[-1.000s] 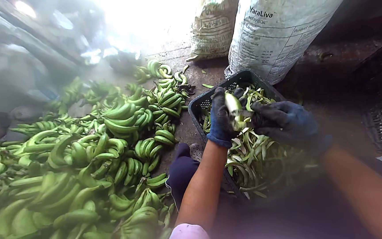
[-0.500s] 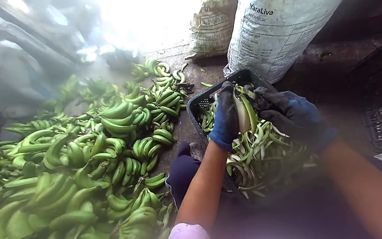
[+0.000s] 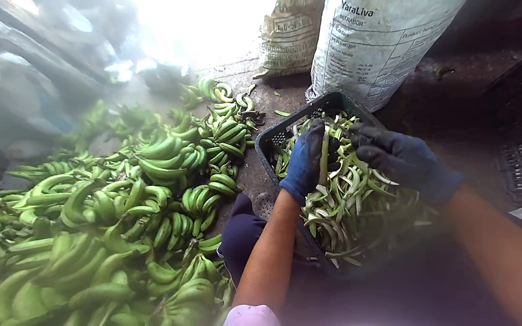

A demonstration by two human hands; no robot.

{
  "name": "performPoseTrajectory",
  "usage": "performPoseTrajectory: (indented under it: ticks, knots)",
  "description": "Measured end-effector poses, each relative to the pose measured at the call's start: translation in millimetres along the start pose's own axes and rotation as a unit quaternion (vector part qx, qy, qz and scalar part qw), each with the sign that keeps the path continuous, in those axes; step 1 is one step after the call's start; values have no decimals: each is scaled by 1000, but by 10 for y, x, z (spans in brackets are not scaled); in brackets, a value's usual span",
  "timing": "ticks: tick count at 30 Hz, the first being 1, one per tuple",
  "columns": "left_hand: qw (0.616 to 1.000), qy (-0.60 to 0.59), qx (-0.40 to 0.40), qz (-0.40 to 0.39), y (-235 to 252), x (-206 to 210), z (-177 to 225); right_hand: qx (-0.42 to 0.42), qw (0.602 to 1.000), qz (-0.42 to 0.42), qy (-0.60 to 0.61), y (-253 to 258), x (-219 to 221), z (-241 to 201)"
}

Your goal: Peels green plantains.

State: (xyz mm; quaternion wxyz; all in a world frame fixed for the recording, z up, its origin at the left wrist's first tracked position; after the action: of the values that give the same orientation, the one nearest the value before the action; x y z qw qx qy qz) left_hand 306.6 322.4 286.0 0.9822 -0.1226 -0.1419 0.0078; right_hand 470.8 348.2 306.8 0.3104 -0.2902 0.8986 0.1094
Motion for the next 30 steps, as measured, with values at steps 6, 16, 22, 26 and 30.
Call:
performPoseTrajectory:
  ticks: [6,16,22,26,30]
  knots:
    - [979,-197,39,-45,-77,-32,131,-260,940,18,-221,-255,134,-417]
    - [991,45,120,-37,-293,106,306,70,996,37,-36,-37,-200,199]
    - [951,174,252,46,-344,-165,467,-145,986,-50,-65,-224,28,-334]
    - [966,187,178,-9,-423,62,336,-117,990,-3,-77,14,-29,-133]
    - [964,210,155,45,-397,-143,337,41,994,81,54,74,-447,309]
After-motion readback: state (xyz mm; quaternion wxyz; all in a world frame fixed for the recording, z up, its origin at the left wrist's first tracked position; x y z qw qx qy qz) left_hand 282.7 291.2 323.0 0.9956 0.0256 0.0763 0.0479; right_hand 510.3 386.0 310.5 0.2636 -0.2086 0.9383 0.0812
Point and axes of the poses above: each hand's wrist, its own y-axis towards the middle knuckle, its own x-axis out of the palm, z = x × y, the point moved 10 cm from there along y, towards the middle knuckle, and after that the axes turned 5 degrees about -z, right-handed, at the moved point
